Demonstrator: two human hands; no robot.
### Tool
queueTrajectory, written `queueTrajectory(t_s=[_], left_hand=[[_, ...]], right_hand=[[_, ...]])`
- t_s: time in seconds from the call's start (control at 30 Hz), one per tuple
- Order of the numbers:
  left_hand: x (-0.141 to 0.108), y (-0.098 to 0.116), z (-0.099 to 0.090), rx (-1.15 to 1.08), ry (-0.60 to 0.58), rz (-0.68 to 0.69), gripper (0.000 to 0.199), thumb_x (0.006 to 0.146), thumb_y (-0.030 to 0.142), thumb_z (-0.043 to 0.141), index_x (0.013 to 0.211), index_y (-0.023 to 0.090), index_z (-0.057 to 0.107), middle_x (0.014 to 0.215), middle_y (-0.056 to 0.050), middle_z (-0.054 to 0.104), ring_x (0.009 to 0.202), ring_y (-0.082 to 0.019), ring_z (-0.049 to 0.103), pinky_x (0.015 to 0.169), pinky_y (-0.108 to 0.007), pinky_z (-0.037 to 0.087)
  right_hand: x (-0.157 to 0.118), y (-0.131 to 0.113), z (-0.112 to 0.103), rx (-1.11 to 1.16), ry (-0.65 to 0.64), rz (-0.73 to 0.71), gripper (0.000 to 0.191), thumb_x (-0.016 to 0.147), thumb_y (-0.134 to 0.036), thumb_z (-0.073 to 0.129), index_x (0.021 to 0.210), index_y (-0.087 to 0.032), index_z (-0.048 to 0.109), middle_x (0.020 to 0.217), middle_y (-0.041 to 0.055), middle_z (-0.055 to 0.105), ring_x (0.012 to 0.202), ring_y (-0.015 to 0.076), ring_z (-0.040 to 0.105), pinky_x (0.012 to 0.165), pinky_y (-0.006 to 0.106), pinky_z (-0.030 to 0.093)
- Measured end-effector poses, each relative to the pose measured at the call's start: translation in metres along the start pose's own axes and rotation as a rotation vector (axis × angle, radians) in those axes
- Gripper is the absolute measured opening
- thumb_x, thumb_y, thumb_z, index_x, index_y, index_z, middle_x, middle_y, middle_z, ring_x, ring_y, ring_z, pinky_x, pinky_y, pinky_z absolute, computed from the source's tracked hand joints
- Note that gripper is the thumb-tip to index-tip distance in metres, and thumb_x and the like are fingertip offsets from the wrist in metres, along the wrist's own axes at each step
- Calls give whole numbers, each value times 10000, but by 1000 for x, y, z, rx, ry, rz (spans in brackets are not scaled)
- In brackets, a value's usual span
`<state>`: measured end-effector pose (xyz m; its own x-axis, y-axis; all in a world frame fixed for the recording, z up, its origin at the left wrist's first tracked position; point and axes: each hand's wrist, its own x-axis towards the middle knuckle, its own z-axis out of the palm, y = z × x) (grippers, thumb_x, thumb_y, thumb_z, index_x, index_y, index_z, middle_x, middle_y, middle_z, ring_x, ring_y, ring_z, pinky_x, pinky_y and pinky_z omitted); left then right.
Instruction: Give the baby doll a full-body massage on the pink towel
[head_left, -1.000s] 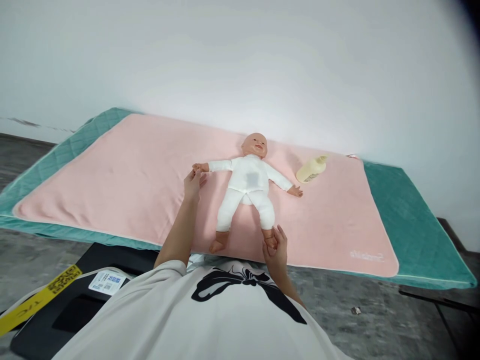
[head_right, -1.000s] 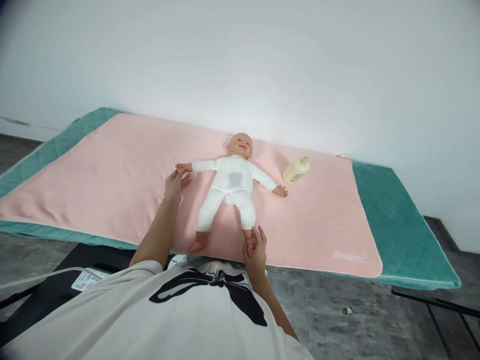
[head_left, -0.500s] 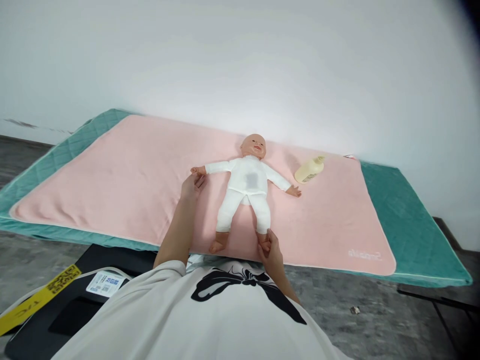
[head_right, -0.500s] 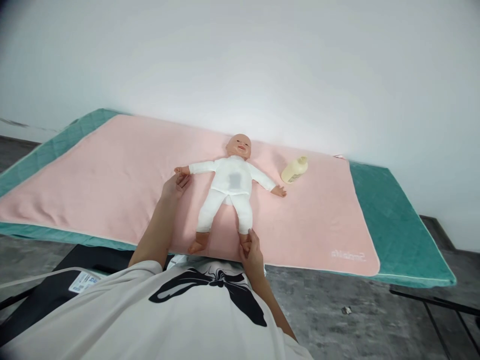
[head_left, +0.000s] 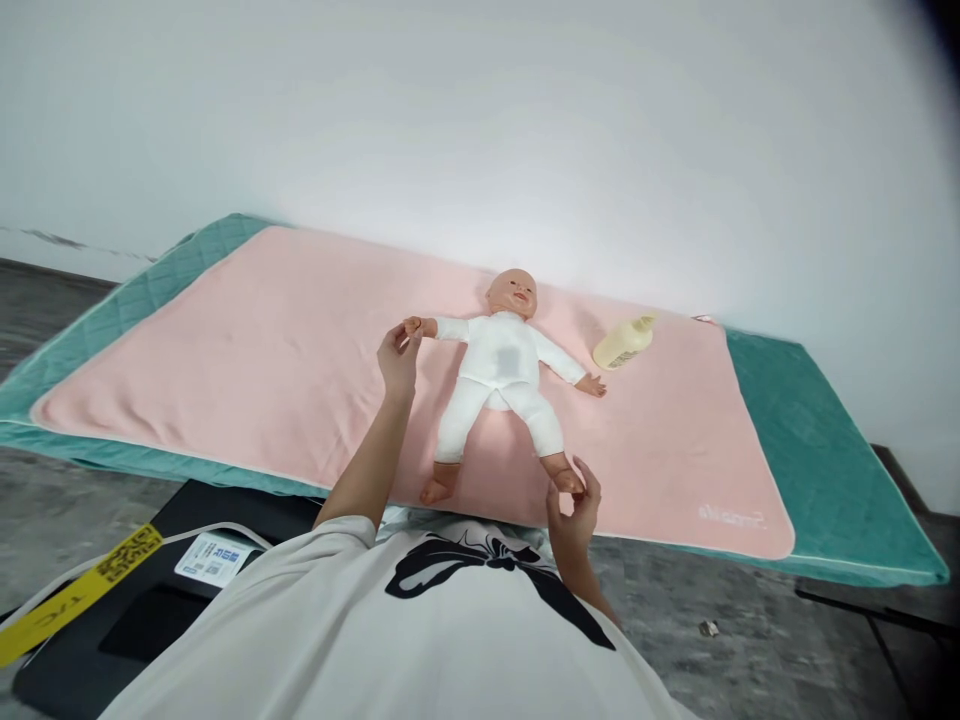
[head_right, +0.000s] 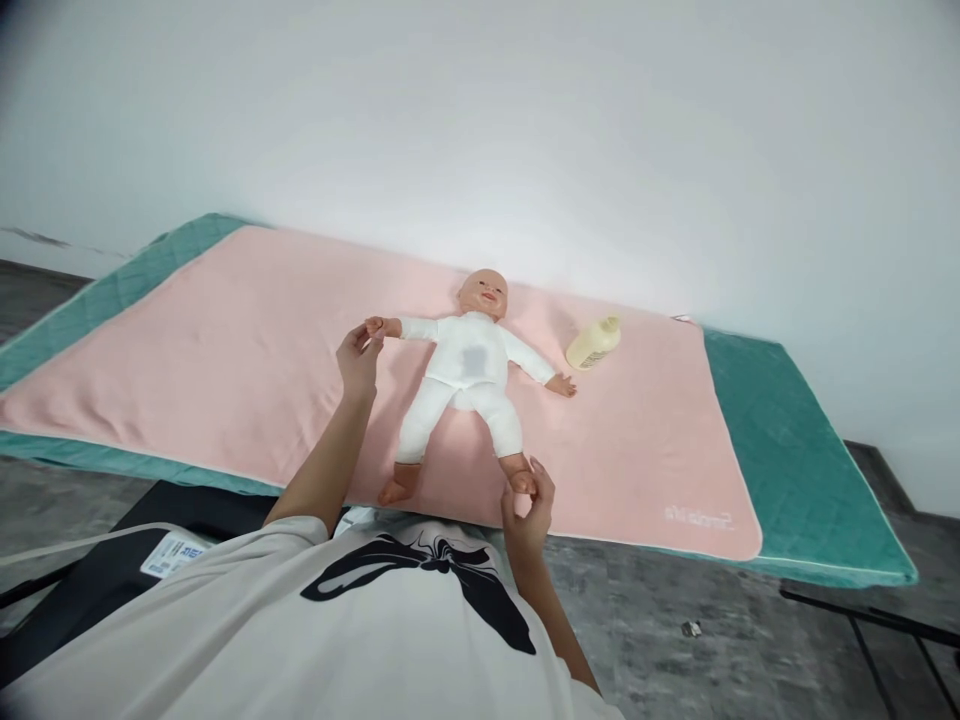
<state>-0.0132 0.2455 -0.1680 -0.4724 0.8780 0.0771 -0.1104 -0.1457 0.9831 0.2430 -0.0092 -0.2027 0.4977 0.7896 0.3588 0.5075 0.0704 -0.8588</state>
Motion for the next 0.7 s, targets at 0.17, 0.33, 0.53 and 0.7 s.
queueTrajectory(t_s=[0.17, 0.33, 0.53, 0.7], left_hand=[[-26, 22, 12, 83, -170, 123, 334, 805, 301, 718, 1115, 196, 651, 1137, -83, 688, 1097, -215, 643, 1012, -341, 474], [-46, 26, 19, 340, -393, 273, 349, 801, 305, 718, 1143, 252, 673, 1212, -42, 680, 1178, -248, 601, 1080, -383, 410], [-46, 5, 26, 546, -582, 533, 337, 796, 245, 700, 1132, 262, 679, 1238, -31, 677, 1187, -241, 610, 1090, -396, 405], [-49, -3, 30, 665, -686, 654, 264, 828, 218, 639, 1086, 246, 690, 1164, -46, 712, 1183, -225, 620, 1078, -405, 415]], right_hand=[[23, -4, 1, 104, 75, -24, 523, 853, -275, 609, 1339, -212, 424, 1320, 164, 519, 1184, 264, 593, 955, 454, 531], [47, -10, 15, 123, 101, -133, 473, 864, -272, 609, 1302, -206, 445, 1265, 158, 543, 1158, 256, 611, 953, 467, 537], [76, -20, 35, 173, 21, -201, 476, 877, -278, 606, 1318, -208, 440, 1279, 156, 539, 1209, 253, 581, 970, 448, 539], [92, -31, 50, 133, -64, -216, 467, 899, -322, 576, 1326, -190, 441, 1305, 168, 530, 1237, 256, 562, 989, 444, 534]])
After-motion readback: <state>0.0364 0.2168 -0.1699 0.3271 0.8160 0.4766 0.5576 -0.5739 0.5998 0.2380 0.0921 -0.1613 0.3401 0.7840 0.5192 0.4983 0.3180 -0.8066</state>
